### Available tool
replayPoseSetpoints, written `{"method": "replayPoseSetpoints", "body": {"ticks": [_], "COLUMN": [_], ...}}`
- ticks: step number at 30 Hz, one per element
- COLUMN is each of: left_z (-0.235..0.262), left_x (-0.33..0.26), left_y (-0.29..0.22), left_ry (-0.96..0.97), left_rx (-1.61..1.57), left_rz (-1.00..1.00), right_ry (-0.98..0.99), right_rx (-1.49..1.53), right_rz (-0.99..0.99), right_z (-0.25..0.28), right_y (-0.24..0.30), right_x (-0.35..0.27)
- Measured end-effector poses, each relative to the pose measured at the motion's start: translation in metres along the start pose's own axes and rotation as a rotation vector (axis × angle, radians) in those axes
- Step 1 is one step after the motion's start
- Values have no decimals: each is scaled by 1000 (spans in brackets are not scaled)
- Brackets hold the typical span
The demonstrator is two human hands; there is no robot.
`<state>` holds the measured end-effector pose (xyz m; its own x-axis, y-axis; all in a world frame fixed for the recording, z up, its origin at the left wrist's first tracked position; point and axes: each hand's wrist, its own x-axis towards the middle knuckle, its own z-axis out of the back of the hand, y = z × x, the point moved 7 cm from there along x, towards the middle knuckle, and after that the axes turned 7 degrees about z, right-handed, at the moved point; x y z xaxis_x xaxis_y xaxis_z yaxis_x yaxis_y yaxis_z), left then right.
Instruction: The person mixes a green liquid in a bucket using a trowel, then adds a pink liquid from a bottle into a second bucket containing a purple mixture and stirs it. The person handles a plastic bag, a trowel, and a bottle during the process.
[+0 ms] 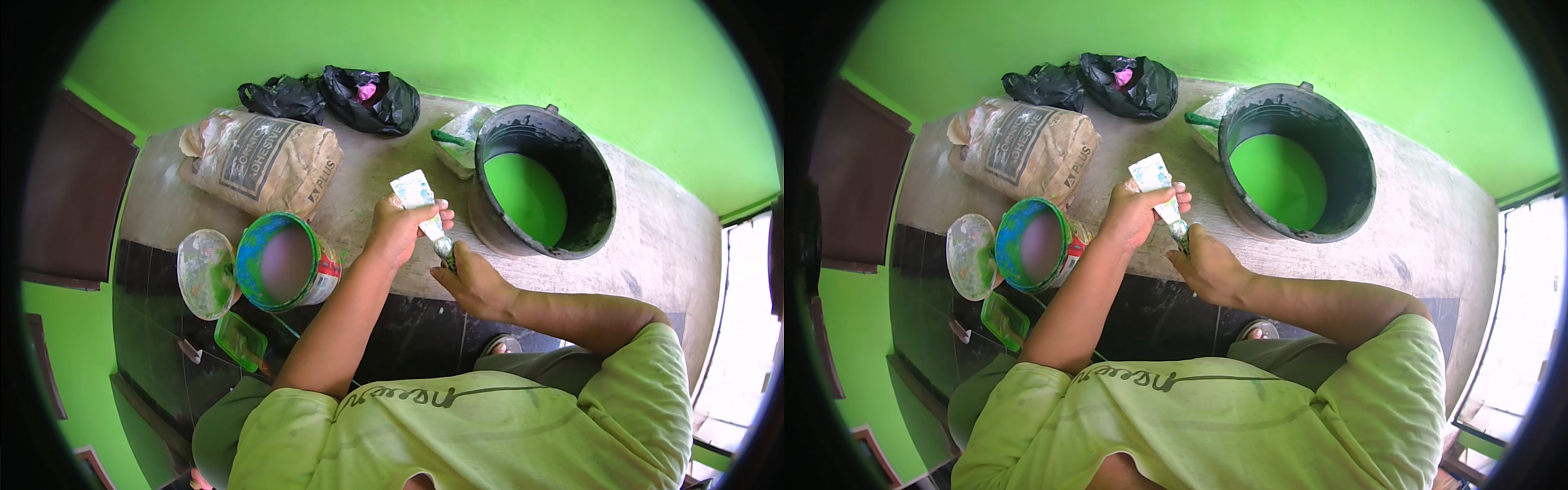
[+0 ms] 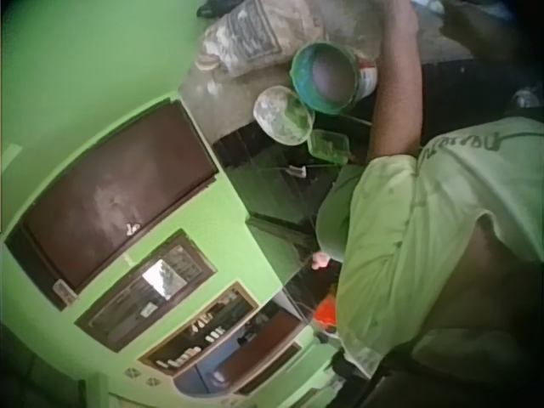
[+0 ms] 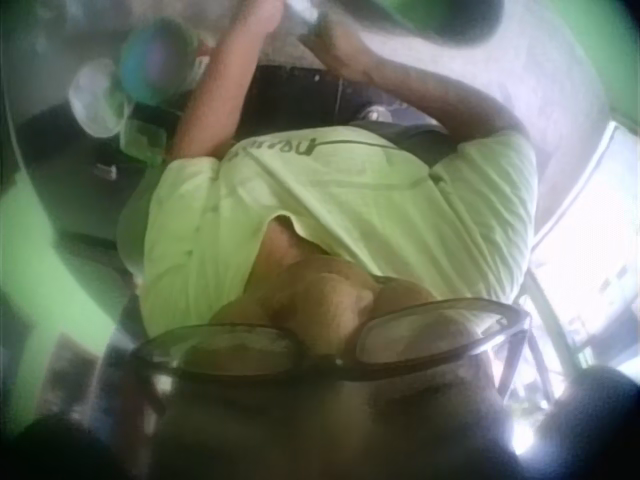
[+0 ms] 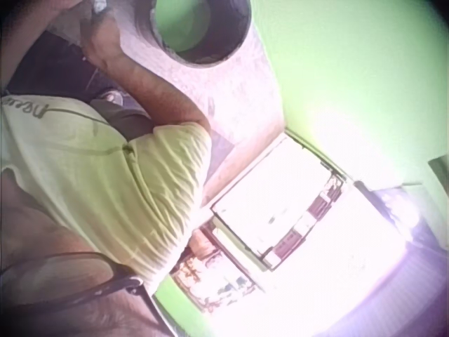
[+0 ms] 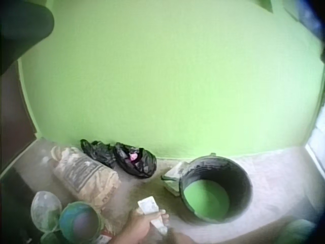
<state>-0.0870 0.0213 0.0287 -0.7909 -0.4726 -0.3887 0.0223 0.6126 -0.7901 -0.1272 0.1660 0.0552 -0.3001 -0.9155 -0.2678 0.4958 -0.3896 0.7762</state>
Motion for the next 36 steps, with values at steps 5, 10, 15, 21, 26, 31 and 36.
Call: {"method": "replayPoseSetpoints", "body": {"ticks": [5,10,15,21,26,31,36], "left_z": [32,52,128,77,58,52,66], "left_x": [23,42,52,33,28,25,23], "left_y": [17,54,78,112,94,80,70], "left_ry": [-206,-89,-424,-299,-240,-285,-396], "left_rx": [-135,-377,43,-229,-47,-139,-107], "left_rz": [159,281,195,473,216,213,249], "right_ry": [58,114,214,176,221,224,343], "right_rx": [-67,-115,4,-354,-312,-212,-200], "right_rz": [7,-55,-180,-65,2,78,180], "right_z": [7,5,-4,-15,-26,-18,-8], "right_y": [5,-12,-13,-35,-16,-6,10], "right_x": [6,7,2,8,8,4,2]}}
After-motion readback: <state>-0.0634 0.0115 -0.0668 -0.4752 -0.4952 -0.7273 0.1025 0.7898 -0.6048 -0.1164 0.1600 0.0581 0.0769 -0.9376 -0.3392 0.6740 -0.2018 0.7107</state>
